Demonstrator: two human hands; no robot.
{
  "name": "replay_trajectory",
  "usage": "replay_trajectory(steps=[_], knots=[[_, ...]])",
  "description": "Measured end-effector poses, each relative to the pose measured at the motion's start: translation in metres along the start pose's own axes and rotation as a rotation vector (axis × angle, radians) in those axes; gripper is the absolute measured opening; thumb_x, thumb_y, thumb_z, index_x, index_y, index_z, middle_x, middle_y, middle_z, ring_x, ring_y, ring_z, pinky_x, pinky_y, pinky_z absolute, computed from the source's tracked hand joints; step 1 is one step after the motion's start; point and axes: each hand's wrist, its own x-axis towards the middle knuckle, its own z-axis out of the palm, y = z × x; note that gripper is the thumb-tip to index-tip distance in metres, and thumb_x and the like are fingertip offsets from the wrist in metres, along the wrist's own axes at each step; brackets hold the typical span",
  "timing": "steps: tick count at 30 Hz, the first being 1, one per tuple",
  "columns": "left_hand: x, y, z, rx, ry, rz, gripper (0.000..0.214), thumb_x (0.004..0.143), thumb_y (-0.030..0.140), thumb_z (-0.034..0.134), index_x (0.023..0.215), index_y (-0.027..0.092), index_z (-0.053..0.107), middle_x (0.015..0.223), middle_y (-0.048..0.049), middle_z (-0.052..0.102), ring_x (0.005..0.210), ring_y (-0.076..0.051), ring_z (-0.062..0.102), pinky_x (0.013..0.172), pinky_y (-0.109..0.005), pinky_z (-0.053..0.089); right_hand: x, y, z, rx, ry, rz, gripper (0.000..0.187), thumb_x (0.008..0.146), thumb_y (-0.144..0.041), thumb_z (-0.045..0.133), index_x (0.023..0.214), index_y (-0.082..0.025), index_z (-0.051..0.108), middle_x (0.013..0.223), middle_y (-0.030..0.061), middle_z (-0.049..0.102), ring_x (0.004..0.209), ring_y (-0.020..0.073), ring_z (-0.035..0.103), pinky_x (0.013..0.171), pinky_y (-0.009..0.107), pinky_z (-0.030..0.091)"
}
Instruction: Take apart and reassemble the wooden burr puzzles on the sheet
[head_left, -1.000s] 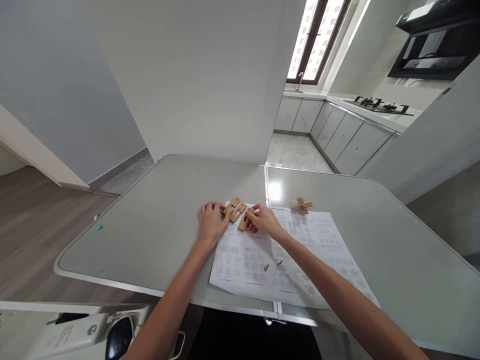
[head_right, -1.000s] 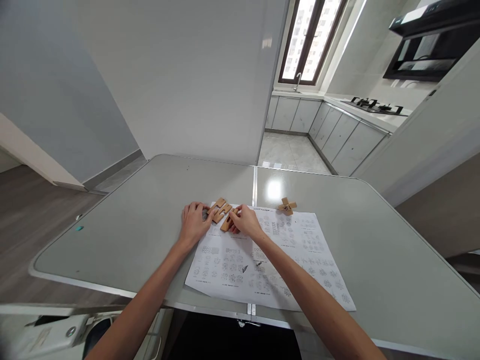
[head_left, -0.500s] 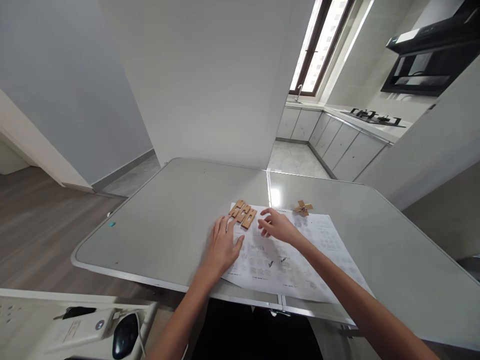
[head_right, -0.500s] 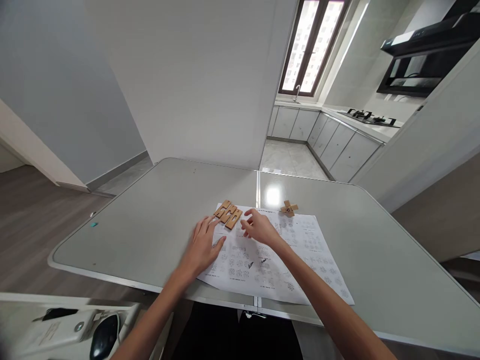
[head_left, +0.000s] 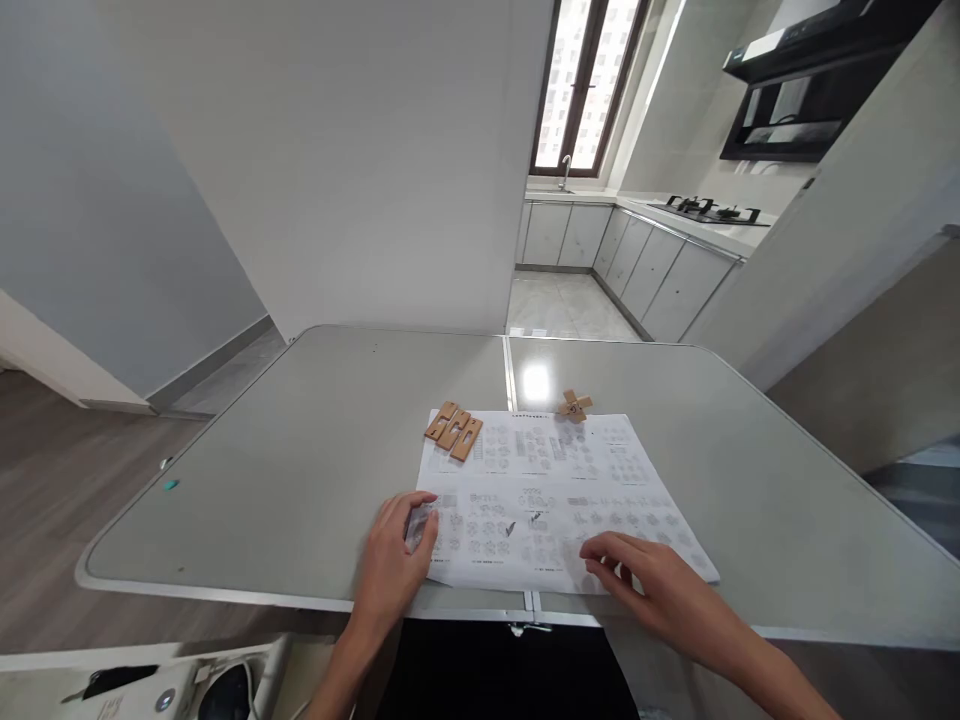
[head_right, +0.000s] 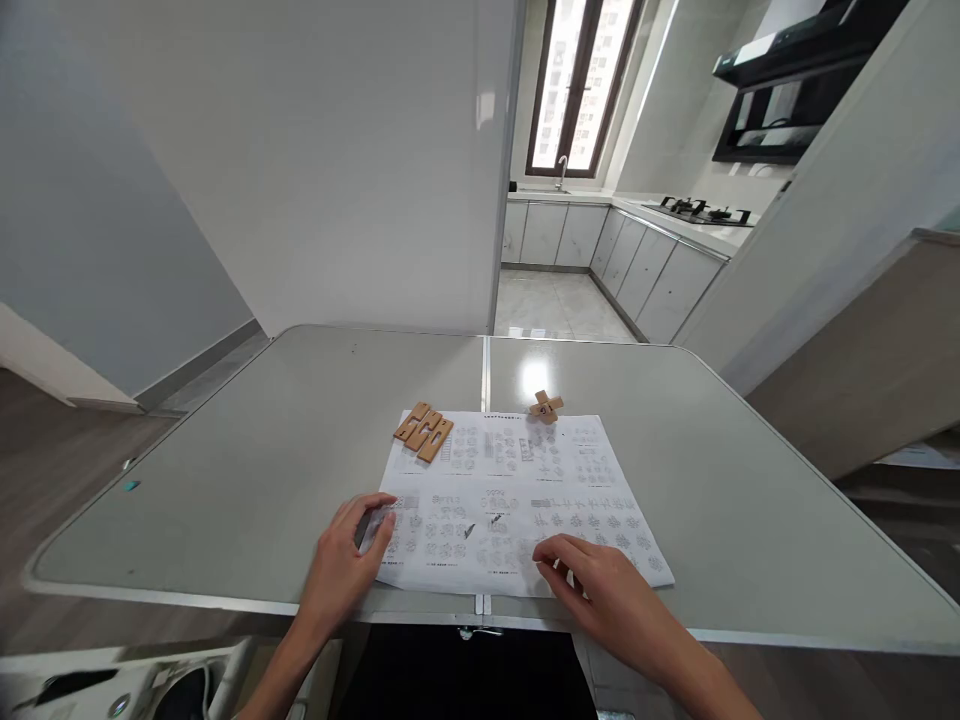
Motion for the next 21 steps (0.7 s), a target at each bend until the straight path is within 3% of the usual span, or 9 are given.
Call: replay_trajectory(steps=[4,8,12,18,21], knots=[[0.003,0.0,0.0,0.03,-0.002,-0.022,0.027,0.097,0.042,0.055,0.107,0.024,0.072,0.113,-0.0063,0.075,0.109,-0.027,0.069,0.097,-0.041,0.056,-0.004,0.012,-0.001,0.073,0.031,0.0,0.025,0.108,-0.039,0.044,0.11,-0.029,0.067,0.105,0.0029,0.076,0.081,0.0201,0.071,0.069,0.033,0.053],[0.007,0.001,0.001,0.048,-0.006,-0.067,0.028,0.096,0.045,0.056,0.105,0.025,0.073,0.112,-0.0053,0.076,0.105,-0.026,0.071,0.097,-0.04,0.056,0.012,0.024,-0.01,0.157,0.065,-0.018,0.024,0.106,-0.04,0.047,0.107,-0.028,0.068,0.1,0.0041,0.076,0.079,0.0203,0.07,0.067,0.033,0.054],[0.01,0.004,0.0,0.065,-0.018,-0.111,0.03,0.094,0.048,0.058,0.105,0.026,0.073,0.111,-0.0041,0.076,0.104,-0.025,0.071,0.096,-0.038,0.056,0.048,0.042,-0.03,0.333,0.129,0.0,0.027,0.106,-0.045,0.049,0.119,-0.026,0.062,0.089,0.0037,0.074,0.072,0.0194,0.07,0.064,0.033,0.056],[0.008,0.008,-0.001,0.072,-0.027,-0.142,0.03,0.094,0.049,0.058,0.104,0.025,0.073,0.111,-0.0045,0.077,0.103,-0.025,0.071,0.095,-0.037,0.055,0.114,0.07,-0.052,0.571,0.297,0.061,0.05,0.098,-0.054,0.059,0.141,-0.029,0.049,0.116,0.0093,0.072,0.075,0.0204,0.073,0.059,0.033,0.058],[0.009,0.01,-0.001,0.07,-0.027,-0.157,0.032,0.095,0.05,0.058,0.104,0.024,0.073,0.109,-0.0051,0.077,0.101,-0.025,0.071,0.094,-0.037,0.056,0.136,0.076,-0.054,0.646,0.241,0.088,0.064,0.095,-0.053,0.063,0.152,-0.034,0.041,0.125,0.0094,0.069,0.081,0.0215,0.075,0.062,0.034,0.06]])
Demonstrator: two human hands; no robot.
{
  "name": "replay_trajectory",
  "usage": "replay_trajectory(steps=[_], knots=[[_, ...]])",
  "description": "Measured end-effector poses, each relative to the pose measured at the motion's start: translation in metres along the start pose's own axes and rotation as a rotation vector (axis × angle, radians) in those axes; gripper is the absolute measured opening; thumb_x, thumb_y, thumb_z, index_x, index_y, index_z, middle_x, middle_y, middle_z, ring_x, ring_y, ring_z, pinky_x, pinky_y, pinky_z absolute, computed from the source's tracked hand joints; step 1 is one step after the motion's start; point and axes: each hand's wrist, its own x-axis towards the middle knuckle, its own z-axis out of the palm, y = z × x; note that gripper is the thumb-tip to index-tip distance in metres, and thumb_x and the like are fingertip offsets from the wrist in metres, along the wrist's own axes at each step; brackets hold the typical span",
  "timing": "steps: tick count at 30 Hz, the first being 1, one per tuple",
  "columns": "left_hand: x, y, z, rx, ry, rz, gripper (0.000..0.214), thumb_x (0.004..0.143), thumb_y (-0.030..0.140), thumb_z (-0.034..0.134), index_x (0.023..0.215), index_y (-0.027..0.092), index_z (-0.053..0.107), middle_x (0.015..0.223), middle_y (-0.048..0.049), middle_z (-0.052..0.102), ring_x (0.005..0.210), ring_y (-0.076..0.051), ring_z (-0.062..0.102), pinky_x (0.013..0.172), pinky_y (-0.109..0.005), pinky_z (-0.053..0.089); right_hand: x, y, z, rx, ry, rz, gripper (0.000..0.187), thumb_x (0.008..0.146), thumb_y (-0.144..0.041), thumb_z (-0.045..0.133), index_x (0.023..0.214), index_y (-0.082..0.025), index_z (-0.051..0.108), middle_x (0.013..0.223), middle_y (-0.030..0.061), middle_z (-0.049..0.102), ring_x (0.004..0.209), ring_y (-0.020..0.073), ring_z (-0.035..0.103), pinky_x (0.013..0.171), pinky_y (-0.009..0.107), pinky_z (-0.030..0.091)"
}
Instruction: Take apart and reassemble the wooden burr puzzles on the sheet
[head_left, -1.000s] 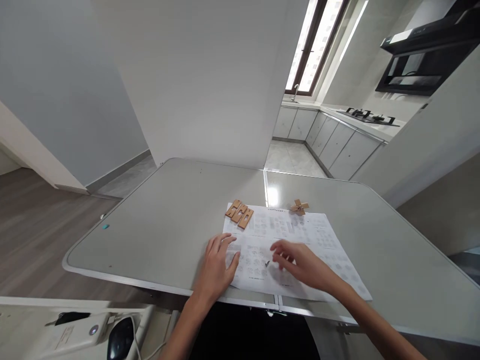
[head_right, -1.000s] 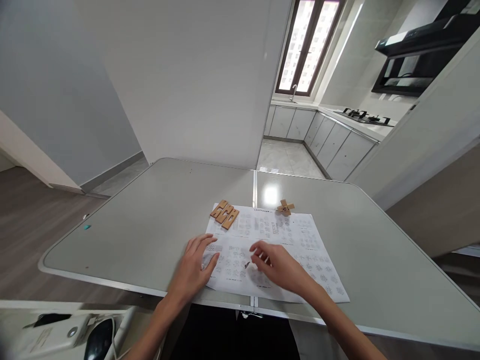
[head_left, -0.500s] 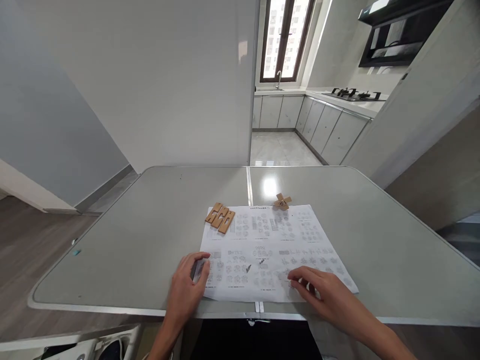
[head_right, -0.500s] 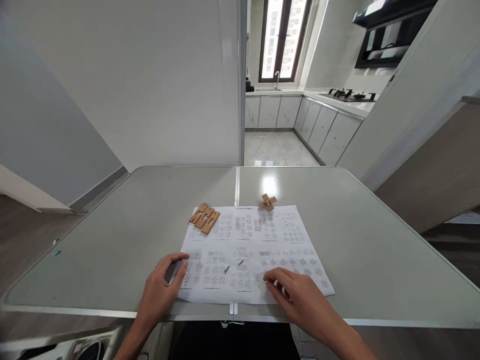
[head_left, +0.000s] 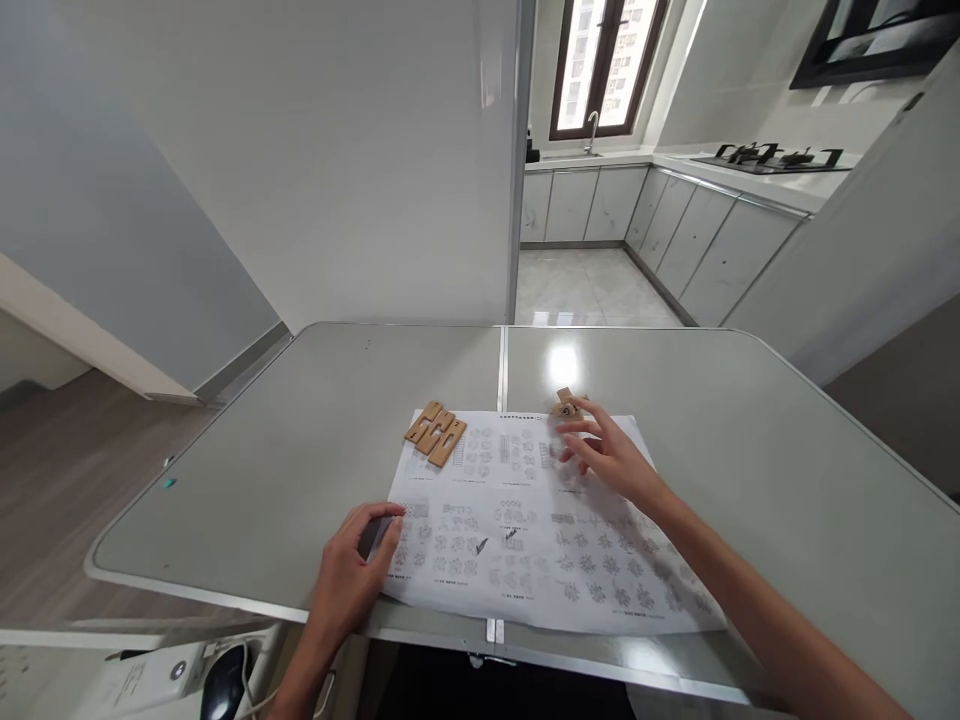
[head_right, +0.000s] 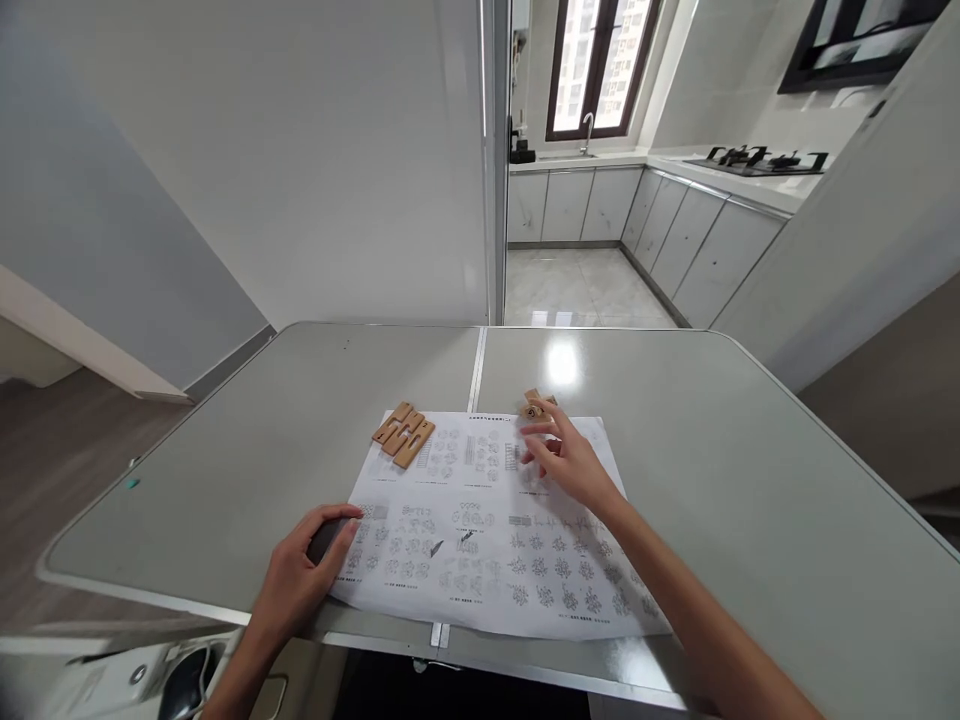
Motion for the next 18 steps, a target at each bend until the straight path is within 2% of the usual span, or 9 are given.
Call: replay_trajectory(steps=[3,7,11,14,18], knots=[[0.0,0.002,0.0,-0.013,0.01,-0.008,0.031,0.094,0.051,0.059,0.103,0.024,0.074,0.108,-0.0055,0.078,0.099,-0.025,0.072,0.094,-0.037,0.056,0.011,0.004,0.005,0.083,-0.046,0.057,0.073,0.094,-0.052,0.066,0.157,-0.034,0.036,0.132,0.0111,0.065,0.087,0.0223,0.076,0.065,0.034,0.061],[-0.002,0.004,0.0,-0.022,0.027,0.004,0.03,0.095,0.049,0.058,0.101,0.024,0.074,0.105,-0.0054,0.078,0.098,-0.025,0.072,0.093,-0.037,0.056,0.018,0.013,0.012,0.136,-0.008,0.078,0.078,0.089,-0.054,0.071,0.155,-0.03,0.038,0.135,0.0142,0.062,0.088,0.0234,0.076,0.062,0.032,0.058],[-0.004,0.006,0.0,-0.03,0.042,0.024,0.029,0.096,0.047,0.058,0.098,0.023,0.074,0.103,-0.0058,0.079,0.098,-0.024,0.073,0.091,-0.036,0.057,0.015,0.008,0.019,0.112,0.076,0.072,0.063,0.085,-0.059,0.073,0.134,-0.025,0.054,0.114,0.0095,0.068,0.08,0.0207,0.071,0.059,0.031,0.054],[-0.004,0.004,0.002,-0.043,0.041,0.05,0.028,0.096,0.046,0.058,0.097,0.023,0.074,0.103,-0.0059,0.078,0.098,-0.024,0.073,0.092,-0.036,0.057,-0.004,-0.01,0.027,0.099,0.094,0.033,0.046,0.088,-0.062,0.07,0.112,-0.024,0.061,0.089,0.0025,0.067,0.069,0.0157,0.06,0.059,0.029,0.05],[-0.006,0.001,0.004,-0.052,0.033,0.092,0.026,0.097,0.044,0.057,0.098,0.023,0.073,0.105,-0.0064,0.077,0.101,-0.025,0.071,0.095,-0.037,0.055,-0.05,-0.033,0.05,0.22,-0.004,-0.027,0.039,0.096,-0.063,0.063,0.097,-0.024,0.059,0.075,-0.002,0.058,0.062,0.0135,0.049,0.057,0.028,0.046]])
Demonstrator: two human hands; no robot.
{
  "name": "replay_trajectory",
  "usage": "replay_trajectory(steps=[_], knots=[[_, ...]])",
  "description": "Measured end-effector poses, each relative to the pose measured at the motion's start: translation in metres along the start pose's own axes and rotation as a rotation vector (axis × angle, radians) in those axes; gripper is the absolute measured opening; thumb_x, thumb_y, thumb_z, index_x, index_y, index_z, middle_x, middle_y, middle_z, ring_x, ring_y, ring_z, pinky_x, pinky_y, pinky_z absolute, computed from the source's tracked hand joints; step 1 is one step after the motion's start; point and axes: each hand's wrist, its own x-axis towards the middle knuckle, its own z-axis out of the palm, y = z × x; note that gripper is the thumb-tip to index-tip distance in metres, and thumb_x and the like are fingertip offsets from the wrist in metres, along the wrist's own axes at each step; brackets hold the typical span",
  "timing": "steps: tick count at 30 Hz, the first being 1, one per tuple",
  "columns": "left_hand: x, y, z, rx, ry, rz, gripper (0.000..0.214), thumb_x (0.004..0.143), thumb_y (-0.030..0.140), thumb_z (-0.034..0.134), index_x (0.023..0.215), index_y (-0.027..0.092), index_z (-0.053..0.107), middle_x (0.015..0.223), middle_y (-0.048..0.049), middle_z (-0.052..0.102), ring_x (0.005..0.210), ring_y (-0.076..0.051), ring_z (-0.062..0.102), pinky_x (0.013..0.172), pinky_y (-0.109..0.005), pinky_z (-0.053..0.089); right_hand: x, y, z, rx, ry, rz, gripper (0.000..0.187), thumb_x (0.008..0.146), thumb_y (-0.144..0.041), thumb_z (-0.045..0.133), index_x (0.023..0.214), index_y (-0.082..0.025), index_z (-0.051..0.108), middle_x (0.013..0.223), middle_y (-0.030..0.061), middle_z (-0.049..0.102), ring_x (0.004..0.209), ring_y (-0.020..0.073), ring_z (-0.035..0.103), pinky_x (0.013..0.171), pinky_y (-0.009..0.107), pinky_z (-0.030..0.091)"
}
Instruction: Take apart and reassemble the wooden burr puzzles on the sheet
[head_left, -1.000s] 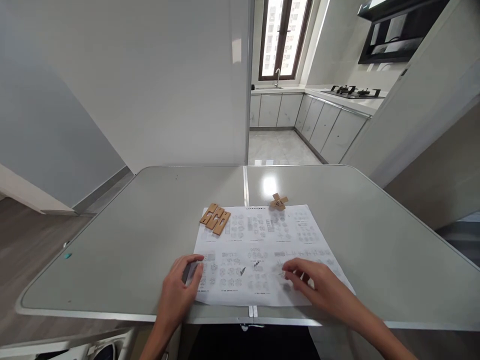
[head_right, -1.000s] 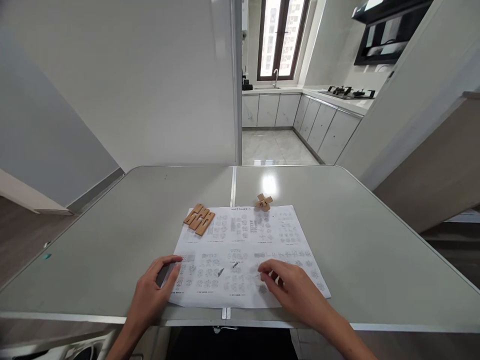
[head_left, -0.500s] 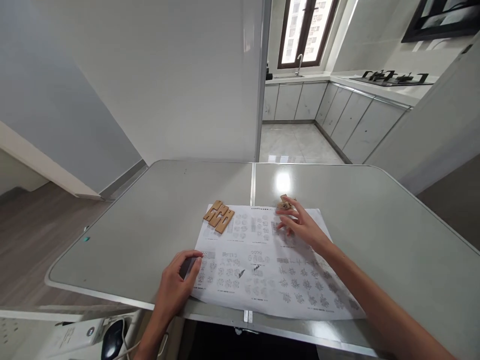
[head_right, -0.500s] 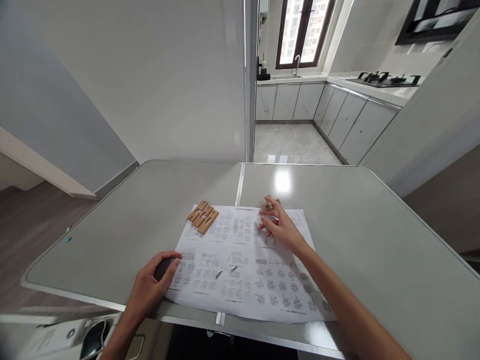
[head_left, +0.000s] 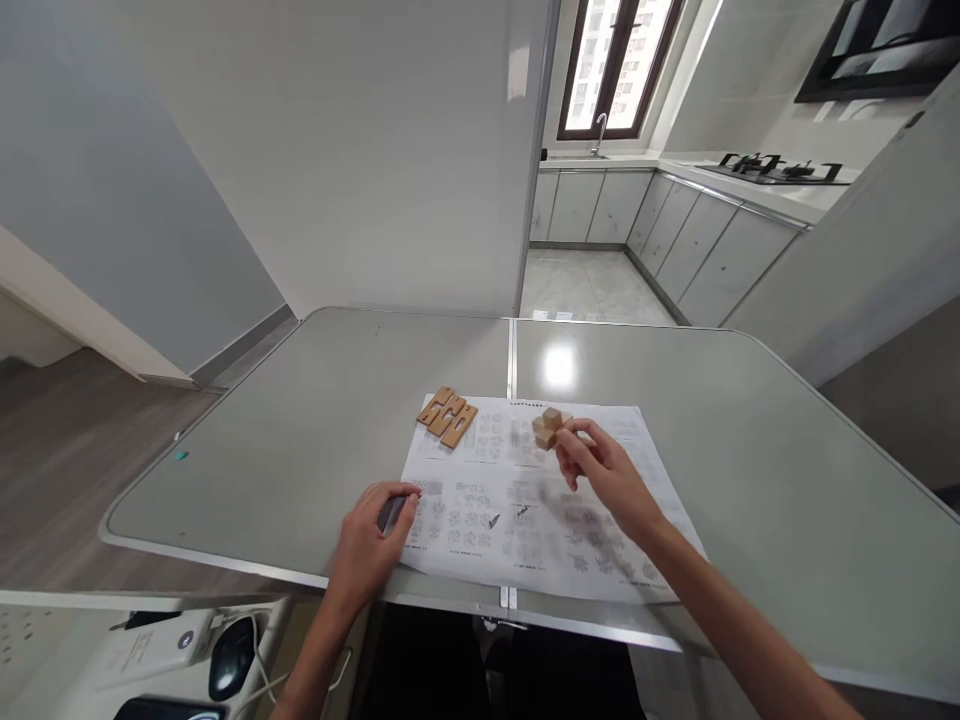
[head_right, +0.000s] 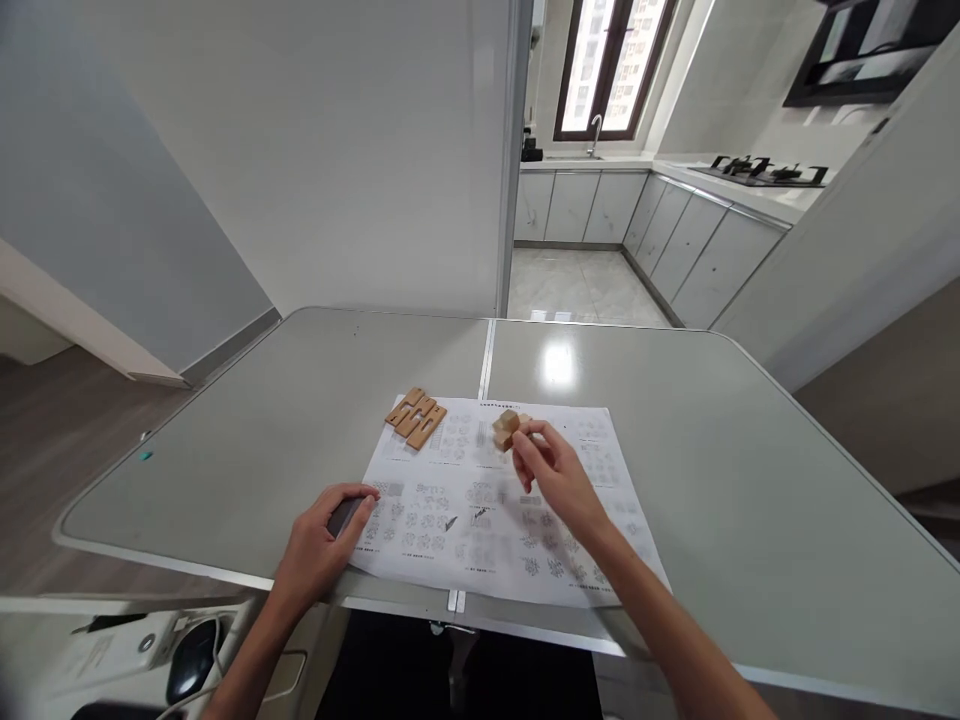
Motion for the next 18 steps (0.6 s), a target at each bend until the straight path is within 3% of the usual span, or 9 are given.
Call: replay_trajectory(steps=[3,6,9,13,15,18], knots=[[-0.003,0.006,-0.001,-0.026,0.024,0.062,0.026,0.098,0.042,0.056,0.098,0.022,0.072,0.105,-0.0067,0.076,0.103,-0.025,0.07,0.097,-0.038,0.054,-0.036,-0.003,0.024,0.098,-0.076,0.006,0.038,0.101,-0.061,0.057,0.091,-0.025,0.054,0.067,-0.0056,0.05,0.055,0.0116,0.044,0.057,0.028,0.044],[-0.007,0.025,-0.001,-0.097,0.037,0.106,0.025,0.1,0.041,0.054,0.099,0.022,0.071,0.106,-0.0075,0.075,0.105,-0.025,0.068,0.099,-0.039,0.053,-0.063,-0.001,0.044,0.174,-0.114,0.026,0.043,0.101,-0.065,0.054,0.086,-0.025,0.049,0.065,-0.0065,0.044,0.055,0.0124,0.043,0.056,0.028,0.043],[-0.011,0.052,0.003,-0.247,-0.173,0.101,0.026,0.097,0.04,0.059,0.114,0.022,0.069,0.119,-0.0091,0.073,0.107,-0.025,0.067,0.101,-0.041,0.053,-0.076,0.0,0.055,0.225,-0.161,0.018,0.045,0.099,-0.067,0.054,0.084,-0.025,0.046,0.066,-0.0062,0.041,0.055,0.0127,0.04,0.054,0.028,0.041],[-0.013,0.079,0.017,-0.478,-0.477,0.122,0.068,0.085,0.037,0.076,0.148,0.028,0.051,0.147,-0.0103,0.06,0.122,-0.028,0.064,0.108,-0.044,0.052,-0.078,0.003,0.058,0.292,-0.226,0.007,0.044,0.1,-0.066,0.054,0.085,-0.026,0.046,0.066,-0.007,0.038,0.055,0.0111,0.037,0.053,0.026,0.039],[-0.013,0.083,0.026,-0.513,-0.534,0.106,0.074,0.083,0.038,0.08,0.15,0.029,0.049,0.145,-0.0098,0.063,0.126,-0.029,0.063,0.112,-0.046,0.049,-0.077,0.006,0.058,0.308,-0.243,0.018,0.046,0.099,-0.068,0.055,0.083,-0.026,0.045,0.065,-0.0082,0.034,0.053,0.0105,0.035,0.052,0.025,0.039],[-0.014,0.081,0.037,-0.549,-0.514,0.079,0.066,0.082,0.038,0.081,0.142,0.027,0.056,0.137,-0.0093,0.068,0.128,-0.029,0.063,0.113,-0.046,0.049,-0.078,0.015,0.057,0.314,-0.238,0.018,0.042,0.098,-0.068,0.055,0.093,-0.027,0.05,0.064,-0.0095,0.035,0.05,0.0098,0.033,0.05,0.024,0.039]])
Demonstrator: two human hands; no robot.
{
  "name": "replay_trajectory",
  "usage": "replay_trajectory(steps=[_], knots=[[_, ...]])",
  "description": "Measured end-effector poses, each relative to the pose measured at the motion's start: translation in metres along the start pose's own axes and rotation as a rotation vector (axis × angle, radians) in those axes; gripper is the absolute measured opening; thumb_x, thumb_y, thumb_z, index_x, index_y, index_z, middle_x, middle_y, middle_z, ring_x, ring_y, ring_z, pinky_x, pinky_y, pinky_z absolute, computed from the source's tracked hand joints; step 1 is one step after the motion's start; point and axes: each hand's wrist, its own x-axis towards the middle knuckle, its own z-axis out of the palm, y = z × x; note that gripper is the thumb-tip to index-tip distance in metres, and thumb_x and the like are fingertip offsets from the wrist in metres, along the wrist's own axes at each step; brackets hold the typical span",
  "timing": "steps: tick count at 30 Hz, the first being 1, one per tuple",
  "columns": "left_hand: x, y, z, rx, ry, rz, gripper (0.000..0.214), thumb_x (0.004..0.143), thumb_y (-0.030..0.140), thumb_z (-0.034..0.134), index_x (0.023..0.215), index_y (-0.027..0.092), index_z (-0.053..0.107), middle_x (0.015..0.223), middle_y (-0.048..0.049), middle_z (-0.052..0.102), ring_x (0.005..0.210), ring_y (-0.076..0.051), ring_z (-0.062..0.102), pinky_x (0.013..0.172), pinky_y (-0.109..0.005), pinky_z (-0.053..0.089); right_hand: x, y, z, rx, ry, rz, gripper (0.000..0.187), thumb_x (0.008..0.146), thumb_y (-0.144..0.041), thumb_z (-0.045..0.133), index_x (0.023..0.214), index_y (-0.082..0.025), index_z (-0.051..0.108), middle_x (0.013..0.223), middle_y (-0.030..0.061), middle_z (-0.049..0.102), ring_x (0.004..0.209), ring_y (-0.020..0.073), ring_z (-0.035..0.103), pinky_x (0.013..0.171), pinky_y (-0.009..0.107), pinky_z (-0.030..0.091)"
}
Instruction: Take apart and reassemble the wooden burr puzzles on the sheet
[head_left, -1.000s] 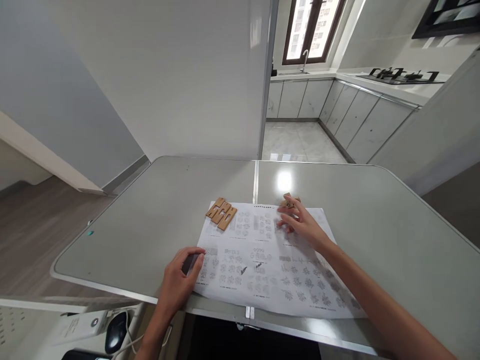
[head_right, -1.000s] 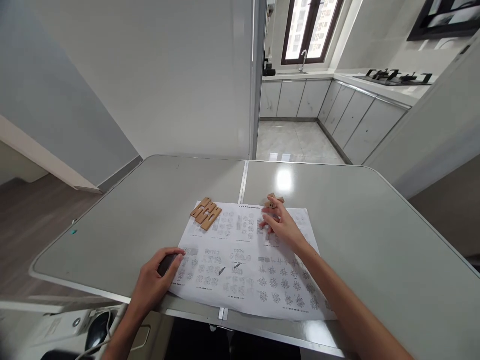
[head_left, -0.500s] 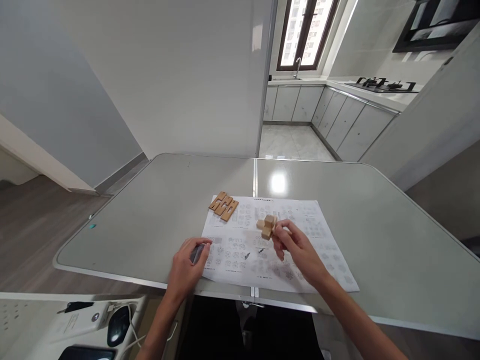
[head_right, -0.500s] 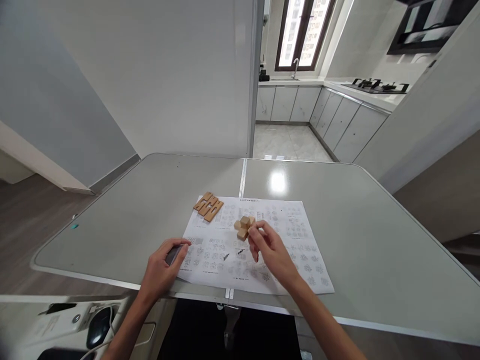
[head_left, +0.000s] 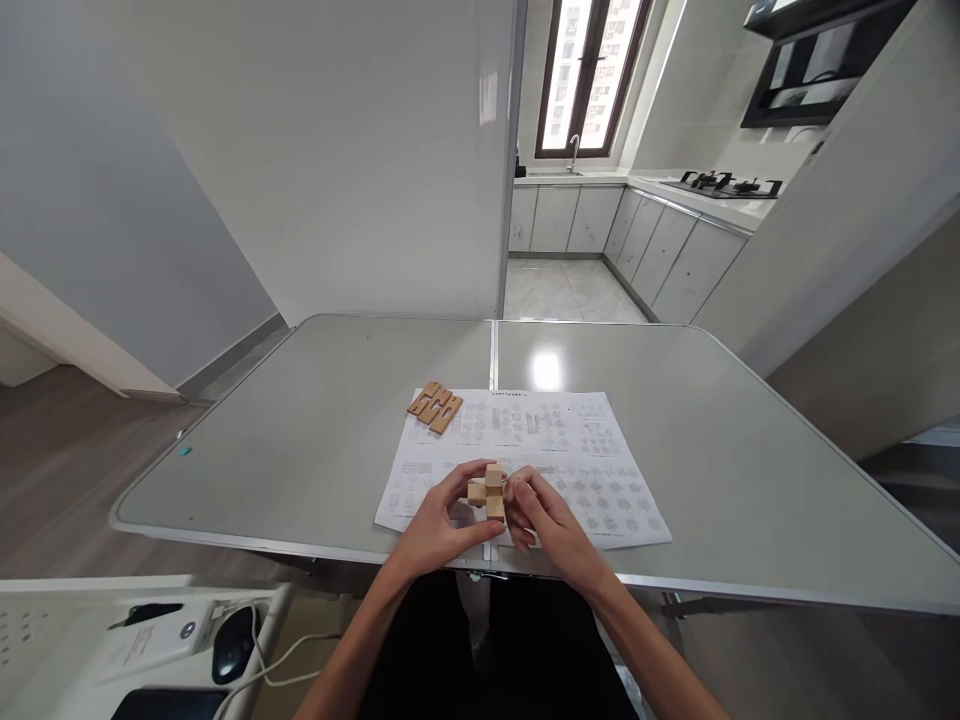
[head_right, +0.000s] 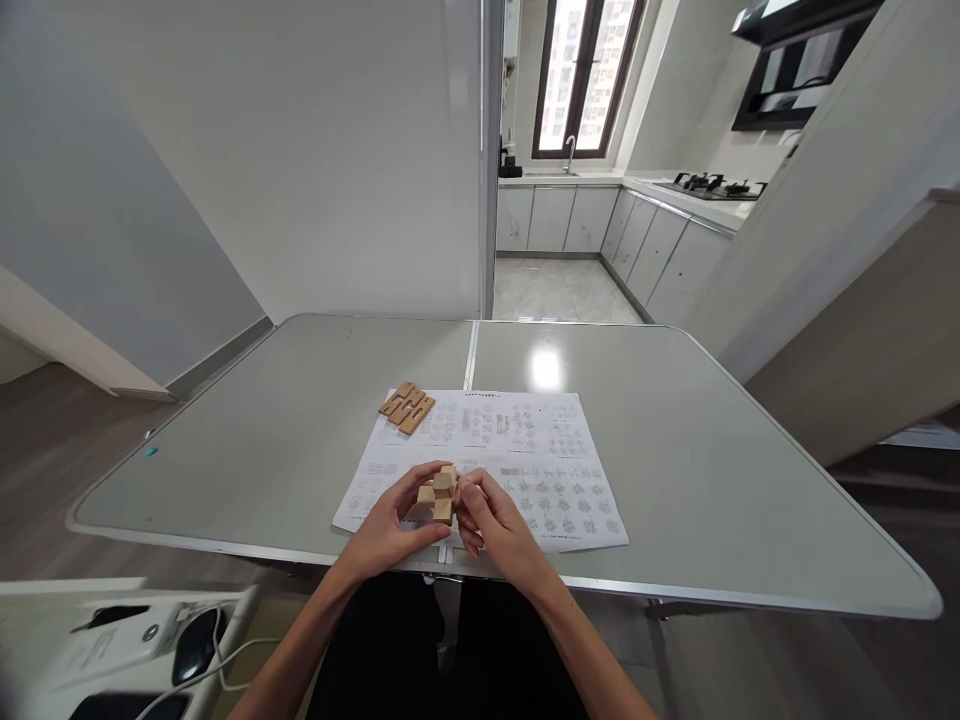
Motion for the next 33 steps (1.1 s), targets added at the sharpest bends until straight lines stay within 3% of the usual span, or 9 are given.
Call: replay_trajectory(steps=[4,7,12,20,27,33], knots=[[0.001,-0.009,0.003,-0.03,0.05,-0.023,0.062,0.082,0.037,0.083,0.137,0.024,0.057,0.132,-0.0087,0.071,0.122,-0.028,0.067,0.108,-0.044,0.053,0.0,0.015,-0.005,-0.094,0.094,-0.031,0.044,0.1,-0.065,0.055,0.119,-0.025,0.054,0.063,-0.009,0.046,0.052,0.0116,0.043,0.054,0.026,0.04],[0.0,-0.009,0.004,-0.021,0.049,-0.032,0.061,0.082,0.036,0.083,0.137,0.024,0.057,0.127,-0.0078,0.072,0.117,-0.027,0.069,0.106,-0.044,0.054,-0.001,0.019,-0.007,-0.143,0.129,-0.048,0.043,0.1,-0.064,0.056,0.111,-0.022,0.06,0.068,-0.0054,0.053,0.056,0.0125,0.049,0.059,0.028,0.043],[0.001,-0.006,0.006,0.024,0.082,-0.048,0.059,0.079,0.037,0.085,0.131,0.023,0.062,0.126,-0.0087,0.072,0.12,-0.028,0.068,0.108,-0.045,0.053,-0.004,0.018,-0.005,-0.167,0.139,-0.064,0.042,0.101,-0.064,0.054,0.102,-0.022,0.062,0.071,-0.0034,0.054,0.06,0.0143,0.05,0.062,0.03,0.045],[0.003,-0.009,0.006,0.015,0.065,-0.017,0.057,0.079,0.037,0.085,0.129,0.022,0.065,0.119,-0.0083,0.076,0.114,-0.029,0.071,0.102,-0.043,0.056,-0.01,0.025,-0.007,-0.334,0.19,-0.107,0.034,0.106,-0.056,0.049,0.109,-0.024,0.06,0.085,0.0012,0.06,0.076,0.0187,0.058,0.072,0.031,0.049],[0.002,-0.011,0.006,-0.079,0.108,-0.061,0.043,0.082,0.037,0.081,0.117,0.019,0.065,0.114,-0.0088,0.076,0.104,-0.026,0.073,0.094,-0.039,0.058,-0.013,0.028,-0.005,-0.419,0.148,-0.151,0.023,0.105,-0.043,0.054,0.122,-0.027,0.057,0.115,0.0069,0.068,0.106,0.0231,0.066,0.096,0.037,0.052],[0.0,-0.014,0.008,0.002,0.168,-0.011,0.055,0.075,0.037,0.089,0.122,0.023,0.063,0.117,-0.0067,0.074,0.114,-0.027,0.069,0.1,-0.037,0.053,-0.008,0.026,-0.004,-0.491,0.144,-0.138,0.021,0.104,-0.036,0.051,0.121,-0.025,0.06,0.116,0.0079,0.071,0.104,0.0243,0.068,0.096,0.038,0.052]])
